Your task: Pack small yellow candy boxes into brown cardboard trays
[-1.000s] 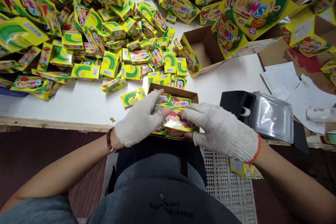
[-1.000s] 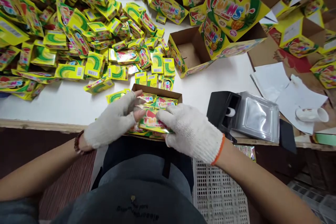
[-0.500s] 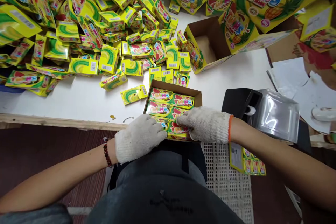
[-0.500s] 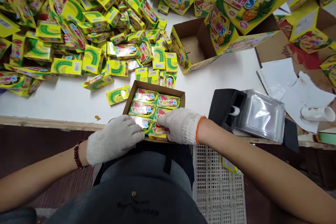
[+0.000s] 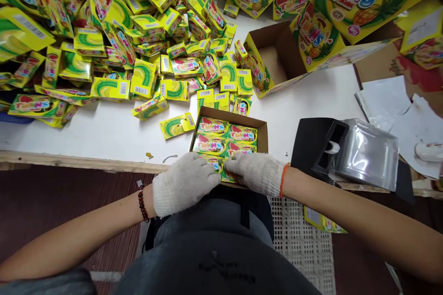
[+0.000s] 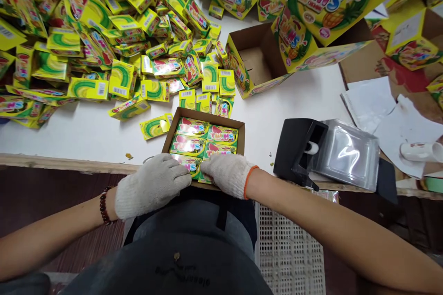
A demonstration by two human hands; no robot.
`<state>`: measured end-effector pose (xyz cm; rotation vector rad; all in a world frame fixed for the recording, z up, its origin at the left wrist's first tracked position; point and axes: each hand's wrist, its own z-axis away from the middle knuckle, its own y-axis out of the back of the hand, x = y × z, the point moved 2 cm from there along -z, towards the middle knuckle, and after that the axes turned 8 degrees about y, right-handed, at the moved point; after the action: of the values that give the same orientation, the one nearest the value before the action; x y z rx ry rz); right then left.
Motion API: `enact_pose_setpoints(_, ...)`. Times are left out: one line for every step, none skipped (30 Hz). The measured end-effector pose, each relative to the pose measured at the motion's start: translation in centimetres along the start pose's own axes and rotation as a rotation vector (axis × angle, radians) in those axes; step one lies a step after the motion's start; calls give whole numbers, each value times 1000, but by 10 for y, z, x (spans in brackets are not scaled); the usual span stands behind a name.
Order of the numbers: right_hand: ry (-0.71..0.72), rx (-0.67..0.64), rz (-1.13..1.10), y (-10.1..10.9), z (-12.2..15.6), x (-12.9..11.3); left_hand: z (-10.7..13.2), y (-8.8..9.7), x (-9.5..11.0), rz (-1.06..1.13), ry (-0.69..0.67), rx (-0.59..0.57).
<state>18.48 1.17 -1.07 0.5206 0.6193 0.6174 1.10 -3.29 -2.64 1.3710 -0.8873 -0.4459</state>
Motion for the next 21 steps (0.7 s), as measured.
enact_pose_setpoints(1, -23, 3, 1, 0, -2, 1, 0, 2, 1, 0, 2)
enact_pose_setpoints(-5, -48, 4, 3, -1, -4, 1, 1, 3, 7, -3, 10)
enact_pose_setpoints(-15, -68, 2, 4, -2, -6, 2, 3, 3, 31, -14, 22)
enact_pose_setpoints(-27, -71, -3, 5, -4, -7, 3, 5, 1, 88, -23, 48)
enact_pose_setpoints(-47, -68, -7, 5, -6, -7, 4, 8, -4, 176, -13, 99)
enact_pose_setpoints(-70, -69, -14, 5, -8, -5, 5, 11, -12, 285, 27, 174)
enact_pose_setpoints(-86, -70, -28, 4, -9, -4, 6, 13, -24, 390, 103, 267)
enact_pose_setpoints(-96, -70, -53, 4, -10, -1, 7, 14, -39, 470, 209, 365)
enact_pose_setpoints(-90, -65, -94, 4, -9, 2, 9, 12, -56, 502, 337, 446)
enact_pose_setpoints(-74, -48, -151, 4, -7, 6, 11, 7, -73, 480, 474, 492)
enact_pose_setpoints(-54, -12, -218, 4, -4, 10, 12, 0, -88, 420, 595, 485)
enact_pose_setpoints(-33, 49, -281, 6, -1, 14, 14, -8, -101, 344, 688, 427)
enact_pose_setpoints(-19, 137, -321, 8, 3, 19, 15, -17, -110, 265, 756, 340)
enact_pose_setpoints(-11, 245, -333, 11, 7, 24, 16, -26, -117, 196, 803, 249)
enact_pose_setpoints(-2, 374, -320, 14, 12, 28, 18, -32, -120, 146, 836, 183)
enact_pose_setpoints(16, 515, -287, 17, 16, 30, 20, -35, -121, 118, 866, 158)
enact_pose_setpoints(50, 652, -244, 21, 20, 32, 22, -34, -120, 109, 900, 177)
enact_pose_setpoints(88, 776, -200, 24, 23, 31, 24, -29, -117, 113, 935, 235)
enact_pose_setpoints(133, 888, -157, 26, 25, 29, 27, -21, -113, 125, 959, 317)
enact_pose_setpoints(186, 985, -113, 29, 25, 25, 29, -11, -107, 142, 961, 409)
enact_pose_setpoints(245, 1068, -64, 32, 25, 19, 31, 0, -100, 166, 935, 494)
